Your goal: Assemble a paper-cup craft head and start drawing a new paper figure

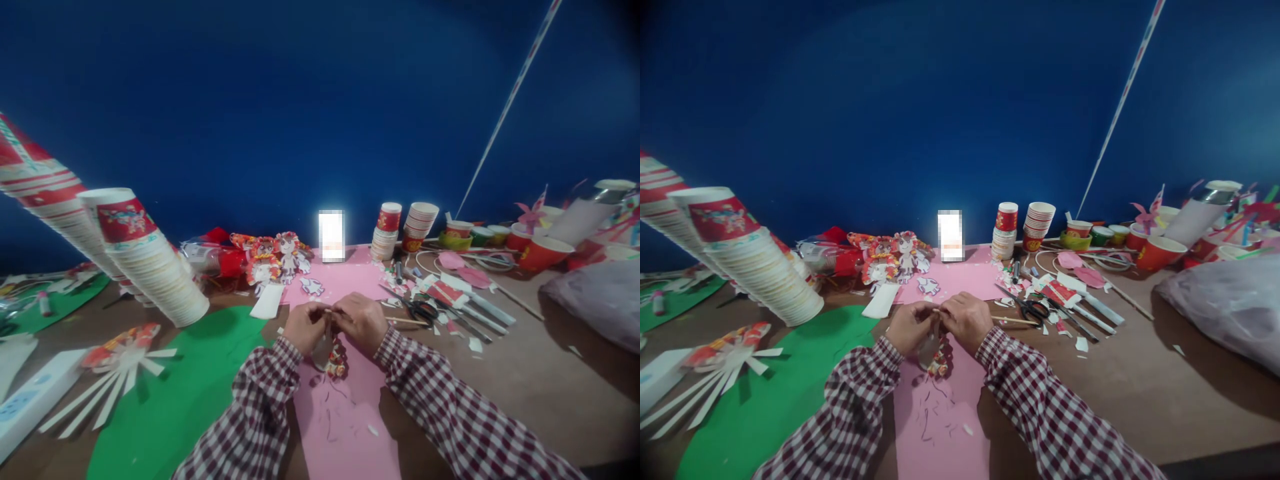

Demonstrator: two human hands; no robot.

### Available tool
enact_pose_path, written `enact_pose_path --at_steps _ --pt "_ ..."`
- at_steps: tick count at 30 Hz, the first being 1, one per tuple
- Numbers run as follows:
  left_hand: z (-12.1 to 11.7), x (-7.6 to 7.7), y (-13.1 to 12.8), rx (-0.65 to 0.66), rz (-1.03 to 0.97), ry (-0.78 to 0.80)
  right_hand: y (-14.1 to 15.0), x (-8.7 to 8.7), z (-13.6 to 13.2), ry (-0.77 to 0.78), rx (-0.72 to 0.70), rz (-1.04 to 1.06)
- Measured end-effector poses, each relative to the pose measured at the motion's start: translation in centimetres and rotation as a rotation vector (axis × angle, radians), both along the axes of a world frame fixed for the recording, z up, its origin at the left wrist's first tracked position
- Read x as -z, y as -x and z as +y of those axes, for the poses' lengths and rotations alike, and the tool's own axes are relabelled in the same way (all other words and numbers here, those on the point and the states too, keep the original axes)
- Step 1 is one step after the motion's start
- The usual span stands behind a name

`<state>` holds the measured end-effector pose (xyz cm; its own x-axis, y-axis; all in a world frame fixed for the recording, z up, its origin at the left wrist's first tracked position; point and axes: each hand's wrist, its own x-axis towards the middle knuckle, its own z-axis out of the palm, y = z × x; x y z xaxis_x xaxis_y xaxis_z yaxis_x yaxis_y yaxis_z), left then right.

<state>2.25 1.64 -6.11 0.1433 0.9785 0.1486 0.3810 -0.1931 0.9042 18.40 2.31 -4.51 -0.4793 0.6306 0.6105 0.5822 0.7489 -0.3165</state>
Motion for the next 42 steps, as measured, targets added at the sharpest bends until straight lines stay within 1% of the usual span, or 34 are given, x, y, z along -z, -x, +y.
enact_pose_path --at_steps 3,7,11,16,20,25,28,36,42 --pt "0.0 -0.1 0.0 0.0 -0.029 0.022 0.0 0.0 0.0 -0.011 0.001 -0.002" --pt "0.0 -0.1 -0.1 -0.006 -0.071 0.102 0.0 0.0 0.1 -0.019 -0.01 -0.006" --pt "-0.1 -0.5 -0.3 -0.007 -0.106 0.146 -0.1 -0.1 0.2 -0.041 -0.024 -0.007" --pt "-0.1 -0.8 -0.1 -0.005 -0.073 0.187 -0.2 -0.2 0.1 -0.039 -0.044 0.009" --pt "0.0 -0.4 0.2 0.008 -0.046 0.162 -0.2 -0.2 0.1 -0.044 -0.056 0.003" --pt "0.1 -0.1 0.4 -0.01 -0.025 0.169 -0.2 -0.1 0.1 -0.069 -0.038 0.006" --pt "0.0 -0.3 0.4 -0.01 -0.03 0.166 -0.1 -0.1 0.1 -0.068 -0.029 0.012" --pt "-0.2 -1.0 0.1 -0.047 -0.061 0.121 -0.2 0.1 0.1 0.0 -0.013 0.009" --pt "-0.3 -1.4 -0.1 -0.036 -0.123 0.126 -0.2 0.0 0.1 0.019 -0.024 0.009"
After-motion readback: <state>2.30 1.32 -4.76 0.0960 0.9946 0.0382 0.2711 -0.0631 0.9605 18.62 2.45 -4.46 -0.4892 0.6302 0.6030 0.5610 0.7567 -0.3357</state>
